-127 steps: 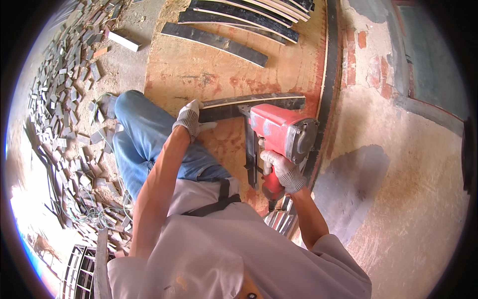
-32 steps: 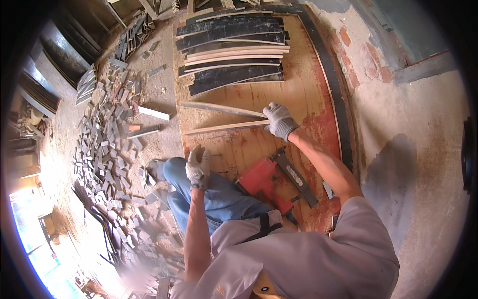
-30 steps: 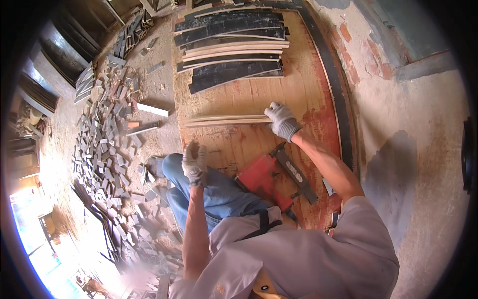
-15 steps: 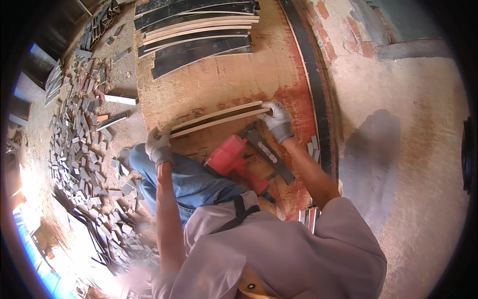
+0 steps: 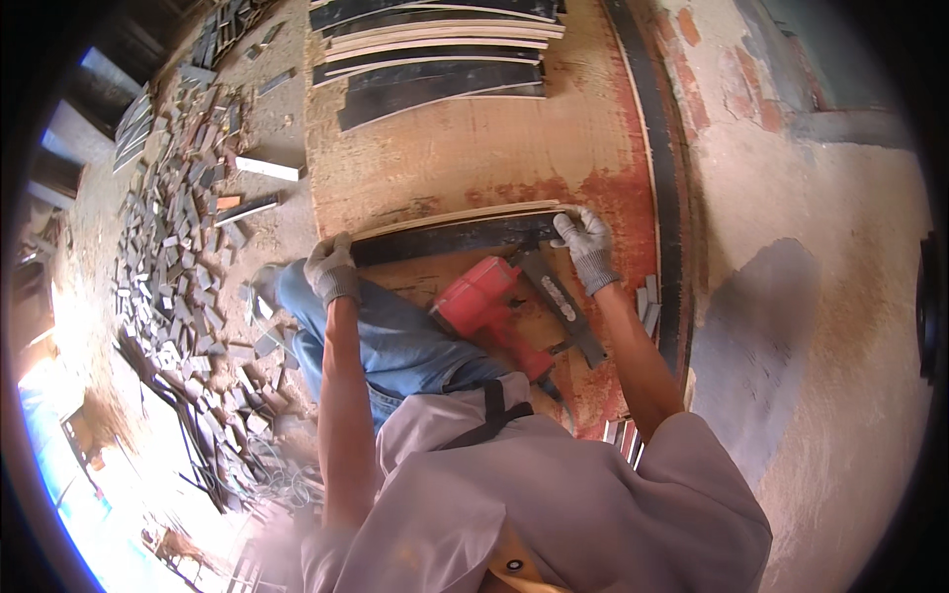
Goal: The person sits on the floor and installs dark wooden planks onto a subfloor using a red nail gun. They repeatedly pick up planks, align them, and fasten them in place.
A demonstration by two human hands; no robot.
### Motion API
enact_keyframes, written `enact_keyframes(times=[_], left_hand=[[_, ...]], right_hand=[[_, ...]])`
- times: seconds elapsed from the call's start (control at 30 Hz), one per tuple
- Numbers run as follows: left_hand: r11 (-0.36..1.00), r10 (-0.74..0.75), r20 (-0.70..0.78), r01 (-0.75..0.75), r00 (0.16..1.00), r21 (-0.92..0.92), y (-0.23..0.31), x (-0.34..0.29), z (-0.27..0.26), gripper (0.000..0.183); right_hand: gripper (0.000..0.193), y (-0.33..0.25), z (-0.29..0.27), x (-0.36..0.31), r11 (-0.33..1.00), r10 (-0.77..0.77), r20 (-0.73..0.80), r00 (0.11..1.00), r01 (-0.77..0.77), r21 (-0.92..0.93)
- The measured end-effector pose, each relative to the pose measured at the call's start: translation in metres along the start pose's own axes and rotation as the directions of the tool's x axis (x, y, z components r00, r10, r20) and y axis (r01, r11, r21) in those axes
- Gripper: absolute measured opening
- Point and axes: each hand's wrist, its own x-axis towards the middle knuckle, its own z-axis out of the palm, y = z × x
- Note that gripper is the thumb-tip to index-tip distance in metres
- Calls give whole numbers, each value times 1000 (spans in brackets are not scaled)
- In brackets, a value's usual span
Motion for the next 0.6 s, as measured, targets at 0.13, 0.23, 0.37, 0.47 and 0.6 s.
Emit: enact_keyframes(times=[0.13, 0.23, 0.37, 0.47, 0.6], left_hand=[[1000, 4, 59, -5, 998, 16, 8, -3, -6, 27], [998, 64, 166, -59, 984, -34, 5, -9, -11, 36], [986, 157, 218, -140, 963, -91, -9, -16, -16, 48], [981, 173, 214, -149, 961, -123, -11, -19, -12, 46], [981, 185, 211, -169, 960, -90, -2, -21, -6, 41]], right_hand=[[25, -8, 8, 3, 952, -136, 4, 991, 132, -276], [25, -12, 5, 10, 888, -94, -23, 995, 73, -455], [27, -5, -4, 12, 953, -206, 79, 975, 219, -208], [30, 4, -11, 15, 913, -271, 77, 959, 282, -296], [31, 11, -21, 25, 953, -156, 56, 986, 165, -252]])
